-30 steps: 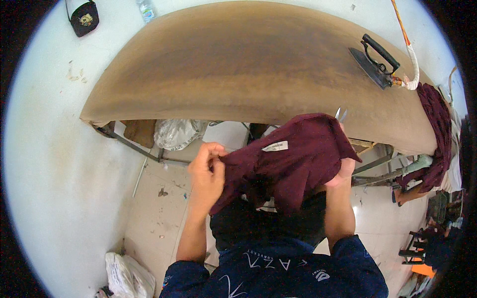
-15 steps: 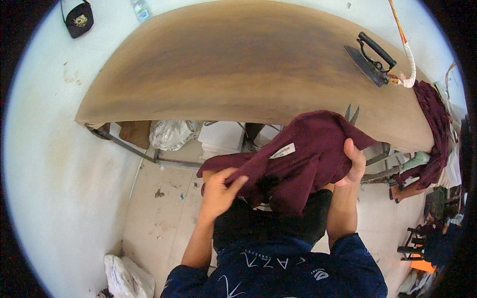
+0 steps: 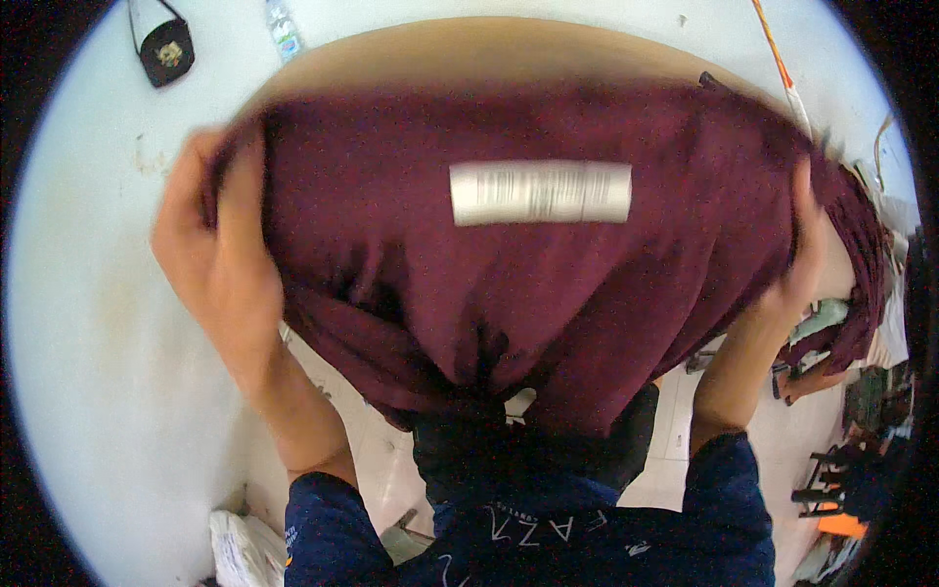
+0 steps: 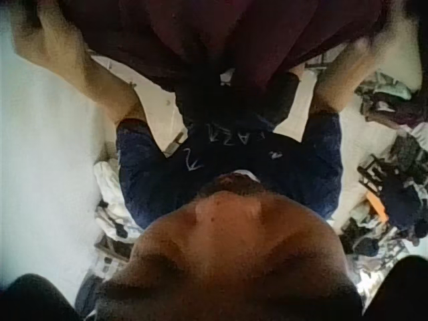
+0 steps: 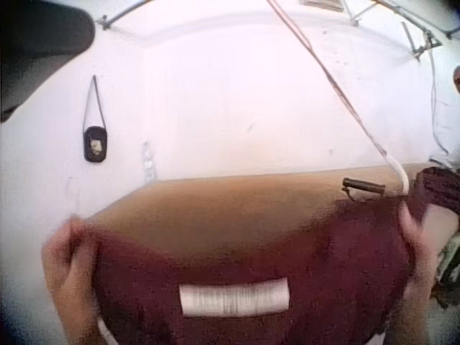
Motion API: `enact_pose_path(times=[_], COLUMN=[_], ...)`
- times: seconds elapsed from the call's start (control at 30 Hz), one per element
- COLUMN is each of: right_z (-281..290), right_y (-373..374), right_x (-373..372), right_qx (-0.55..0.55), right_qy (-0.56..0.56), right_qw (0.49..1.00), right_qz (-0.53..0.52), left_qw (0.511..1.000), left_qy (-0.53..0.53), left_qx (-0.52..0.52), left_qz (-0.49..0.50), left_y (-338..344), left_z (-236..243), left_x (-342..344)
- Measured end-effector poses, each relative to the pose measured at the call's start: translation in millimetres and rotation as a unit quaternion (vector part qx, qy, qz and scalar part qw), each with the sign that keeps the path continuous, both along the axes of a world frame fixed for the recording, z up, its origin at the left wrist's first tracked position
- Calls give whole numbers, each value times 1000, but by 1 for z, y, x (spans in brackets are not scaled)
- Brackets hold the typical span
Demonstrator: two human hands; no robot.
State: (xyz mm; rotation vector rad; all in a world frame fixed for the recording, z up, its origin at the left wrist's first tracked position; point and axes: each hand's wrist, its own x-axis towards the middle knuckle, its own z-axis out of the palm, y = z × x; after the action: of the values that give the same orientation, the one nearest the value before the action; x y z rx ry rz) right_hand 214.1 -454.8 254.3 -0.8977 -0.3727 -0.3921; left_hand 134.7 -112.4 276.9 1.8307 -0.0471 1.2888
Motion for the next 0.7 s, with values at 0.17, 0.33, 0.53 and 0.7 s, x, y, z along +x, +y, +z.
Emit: enact_pose_path(times=[0.17,0.33,0.53,0.7], right_z=[43,-96,-111,-104], right_y=[19,22,39,43], right_x=[101,144,106,101], right_qx=[-407,-622,-669,-663], right_qy=[50,-72,-41,-46], right_qw=[882,664,635,634], right_qz=[-231,-409,-384,-396], left_qw=[958,892,937,942], left_qy=[48,111,151,153], left_qx=[214,383,313,290], left_qz=[185,214,28,-70], left_y=[5,-28,-29,-54], left_z=[18,-120,-132,-119], left_x=[115,147,137,134])
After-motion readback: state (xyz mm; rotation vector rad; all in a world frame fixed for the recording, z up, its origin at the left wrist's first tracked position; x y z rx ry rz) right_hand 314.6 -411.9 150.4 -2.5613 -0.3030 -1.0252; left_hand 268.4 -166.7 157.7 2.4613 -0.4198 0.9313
